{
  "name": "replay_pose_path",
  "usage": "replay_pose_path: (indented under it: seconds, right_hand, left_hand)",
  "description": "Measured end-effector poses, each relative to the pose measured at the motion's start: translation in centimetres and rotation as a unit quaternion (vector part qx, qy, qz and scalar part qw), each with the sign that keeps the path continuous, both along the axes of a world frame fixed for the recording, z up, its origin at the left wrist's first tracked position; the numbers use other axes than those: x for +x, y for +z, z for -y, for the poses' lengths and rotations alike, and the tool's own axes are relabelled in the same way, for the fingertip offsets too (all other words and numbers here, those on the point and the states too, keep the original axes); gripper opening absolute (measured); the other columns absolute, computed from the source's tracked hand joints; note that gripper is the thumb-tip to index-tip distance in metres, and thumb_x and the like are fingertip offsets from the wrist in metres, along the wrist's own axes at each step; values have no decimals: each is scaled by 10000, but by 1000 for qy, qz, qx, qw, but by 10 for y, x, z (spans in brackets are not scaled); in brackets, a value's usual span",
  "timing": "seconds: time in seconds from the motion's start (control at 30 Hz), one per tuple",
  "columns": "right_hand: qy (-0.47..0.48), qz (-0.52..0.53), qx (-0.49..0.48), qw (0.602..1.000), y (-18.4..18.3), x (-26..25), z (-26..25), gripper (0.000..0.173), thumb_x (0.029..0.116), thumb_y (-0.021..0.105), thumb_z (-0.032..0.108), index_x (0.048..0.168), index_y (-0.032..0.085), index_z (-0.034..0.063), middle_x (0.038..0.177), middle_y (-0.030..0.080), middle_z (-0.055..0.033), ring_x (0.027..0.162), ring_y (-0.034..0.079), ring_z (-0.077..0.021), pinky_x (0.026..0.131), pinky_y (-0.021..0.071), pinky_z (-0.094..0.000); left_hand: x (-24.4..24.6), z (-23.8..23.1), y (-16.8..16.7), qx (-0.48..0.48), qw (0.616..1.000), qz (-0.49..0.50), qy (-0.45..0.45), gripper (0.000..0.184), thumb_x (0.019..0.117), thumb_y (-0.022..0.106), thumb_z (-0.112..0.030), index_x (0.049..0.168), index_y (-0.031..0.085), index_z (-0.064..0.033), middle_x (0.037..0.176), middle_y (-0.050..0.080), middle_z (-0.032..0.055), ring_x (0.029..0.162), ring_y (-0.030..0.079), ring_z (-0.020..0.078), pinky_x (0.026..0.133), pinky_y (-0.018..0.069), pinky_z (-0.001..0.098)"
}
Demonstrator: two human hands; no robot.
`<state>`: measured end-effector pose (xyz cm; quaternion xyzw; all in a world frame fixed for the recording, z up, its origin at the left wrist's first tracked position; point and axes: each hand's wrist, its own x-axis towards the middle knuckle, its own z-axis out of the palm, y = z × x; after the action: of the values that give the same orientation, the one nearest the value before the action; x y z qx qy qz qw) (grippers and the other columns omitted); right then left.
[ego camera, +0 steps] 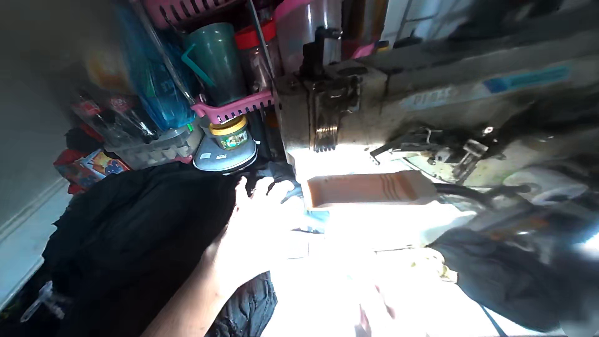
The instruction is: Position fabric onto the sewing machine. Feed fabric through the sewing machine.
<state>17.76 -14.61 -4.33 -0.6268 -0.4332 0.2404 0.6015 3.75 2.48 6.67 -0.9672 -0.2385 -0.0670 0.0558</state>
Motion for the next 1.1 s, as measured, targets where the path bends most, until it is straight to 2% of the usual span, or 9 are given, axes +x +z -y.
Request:
replay_pose_path:
  seconds: [0.17, 0.3, 0.37, 0.5, 0.6, 0.7, 0.87, 1.0, 1.1]
  right_hand:
    - [9, 110, -90, 990, -11, -10, 10, 273, 980, 538, 44, 1106, 677, -155, 971, 712, -276, 841, 710, -271, 800, 577, -346]
    - [88, 63, -101, 989, -4, -7, 7, 404, 1039, 535, 218, 1246, 636, -114, 1119, 706, -222, 993, 688, -178, 905, 547, -304]
    - [96, 54, -73, 991, -8, -9, 3, 377, 1034, 466, 124, 1245, 605, -155, 1089, 674, -225, 953, 633, -158, 877, 512, -288]
    - [72, 109, -85, 988, -9, 0, 13, 333, 1043, 454, 114, 1186, 658, -107, 1119, 677, -242, 1055, 646, -267, 957, 507, -400]
    - [16, 196, -80, 977, -2, 17, 24, 325, 1040, 521, 133, 1270, 678, -36, 1230, 689, -238, 1154, 669, -347, 1031, 505, -472]
    - [-15, 285, -101, 953, 16, 30, 18, 370, 978, 572, 116, 1323, 668, 21, 1168, 707, -205, 1021, 689, -369, 862, 550, -548]
    - [-93, 446, 30, 890, 10, 21, -48, 332, 1031, 512, 295, 1197, 747, 128, 1078, 755, -73, 943, 726, -279, 778, 566, -531]
    - [-29, 416, 54, 907, 21, 12, -96, 258, 968, 581, 151, 1131, 762, 66, 1108, 725, -172, 1051, 692, -379, 859, 547, -614]
    - [-33, 318, 5, 948, 52, 7, -82, 243, 972, 591, 229, 956, 766, 61, 900, 731, -117, 862, 711, -256, 764, 577, -450]
  left_hand:
    - [33, -24, -9, -19, 997, -9, 78, 229, 946, 686, -308, 957, 758, -91, 1143, 678, 128, 1066, 653, 337, 811, 546, 539]
    - [74, -52, -35, -62, 979, 42, 190, 263, 983, 644, -224, 1158, 697, -35, 1196, 676, 179, 1074, 665, 372, 875, 538, 557]
    - [86, -86, -68, 16, 970, 98, 222, 291, 892, 669, -312, 1061, 726, -82, 1066, 711, 143, 921, 703, 338, 701, 579, 536]
    - [42, -98, -12, -139, 927, 47, 344, 304, 1038, 552, -244, 1160, 683, 2, 1253, 656, 229, 1163, 640, 417, 934, 507, 612]
    - [-8, -93, -22, -163, 940, 120, 273, 316, 1043, 571, -254, 1160, 675, 22, 1108, 686, 261, 1071, 667, 428, 904, 509, 624]
    - [-46, -49, -26, -235, 929, 207, 197, 408, 1037, 603, -306, 1370, 607, -69, 1202, 702, 157, 1112, 683, 271, 989, 532, 495]
    - [-81, 38, -54, -226, 886, 401, -53, 264, 968, 664, -199, 1104, 708, 23, 1095, 731, 71, 1115, 634, -9, 1008, 481, 169]
    - [-82, 54, -63, -310, 895, 280, -158, 294, 991, 661, -300, 988, 713, -11, 1164, 696, 160, 1131, 646, 185, 987, 513, 333]
    - [-82, 54, -54, -301, 935, 146, -119, 576, 927, 610, -612, 1332, 693, -211, 1375, 648, 109, 1209, 632, 284, 990, 480, 568]
